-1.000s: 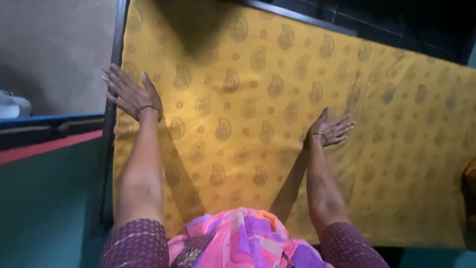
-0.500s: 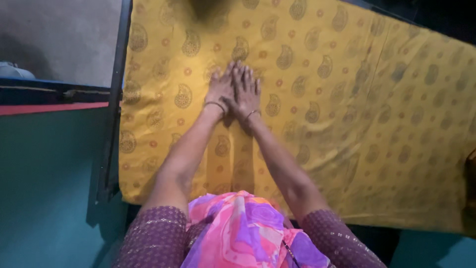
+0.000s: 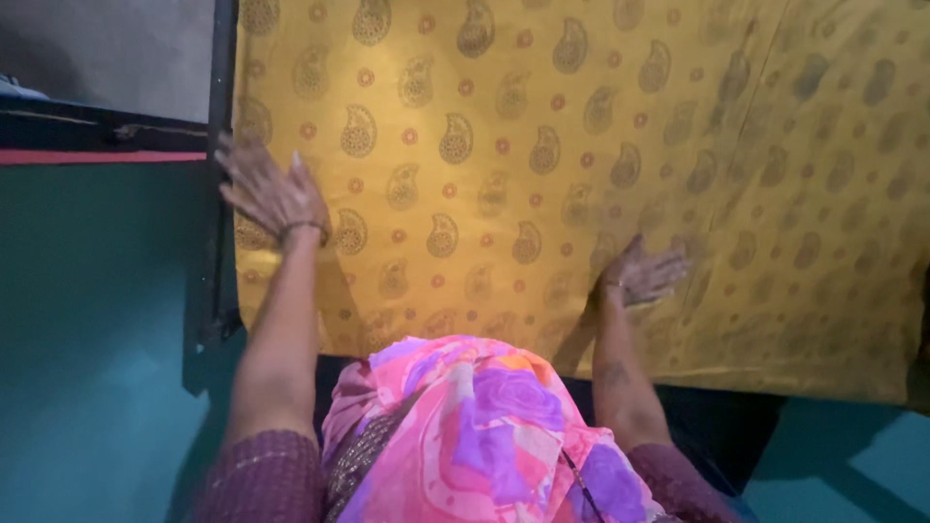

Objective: The person smooths a large yellow patterned sheet on a flat surface using both hands. They repeatedly rub and press the fabric to remove wrinkles, moving from one section to another. The person also briefly handles a folded orange and green cloth on the side before returning to smooth the yellow sheet.

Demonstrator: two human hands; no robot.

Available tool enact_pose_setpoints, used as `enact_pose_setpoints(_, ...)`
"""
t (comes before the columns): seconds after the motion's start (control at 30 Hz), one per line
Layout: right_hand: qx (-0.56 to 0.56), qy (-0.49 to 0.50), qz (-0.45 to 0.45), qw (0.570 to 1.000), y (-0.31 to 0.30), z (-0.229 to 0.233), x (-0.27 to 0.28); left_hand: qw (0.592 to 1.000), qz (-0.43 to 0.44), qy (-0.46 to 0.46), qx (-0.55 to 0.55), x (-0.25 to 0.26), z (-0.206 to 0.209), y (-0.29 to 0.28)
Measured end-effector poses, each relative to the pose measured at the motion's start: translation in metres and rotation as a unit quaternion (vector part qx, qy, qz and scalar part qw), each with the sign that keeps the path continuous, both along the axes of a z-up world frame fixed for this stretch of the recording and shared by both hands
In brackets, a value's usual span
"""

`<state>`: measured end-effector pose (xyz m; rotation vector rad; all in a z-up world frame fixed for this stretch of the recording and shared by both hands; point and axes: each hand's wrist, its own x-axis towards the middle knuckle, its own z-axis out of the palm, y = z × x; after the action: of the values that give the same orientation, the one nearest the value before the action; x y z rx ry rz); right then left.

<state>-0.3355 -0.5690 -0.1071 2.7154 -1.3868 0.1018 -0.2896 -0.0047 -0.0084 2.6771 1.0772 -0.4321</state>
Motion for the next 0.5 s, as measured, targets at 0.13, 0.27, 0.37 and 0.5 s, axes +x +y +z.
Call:
enact_pose_setpoints(0.13,-0.03,-0.003,-0.035,0.999,0.009,0.012,-0.048,0.998,0.054,-0.042,0.014,-0.047,-0.02,-0.003)
enact_pose_setpoints(0.27,0.036,-0.016,0.204,0.978,0.068,0.036,-0.033,0.962,-0.117,-0.233,0.08,-0.06,-0.048,-0.022)
enact_pose_setpoints(0.37,0.092,-0.134,0.46,0.873,0.154,0.047,-0.02,0.962,-0.257,-0.07,-0.069,-0.044,-0.05,-0.085)
enact_pose_setpoints(0.5,0.234,0.025,0.569,0.788,0.264,0.048,-0.004,0.851,-0.524,-0.024,-0.023,-0.029,-0.026,-0.153)
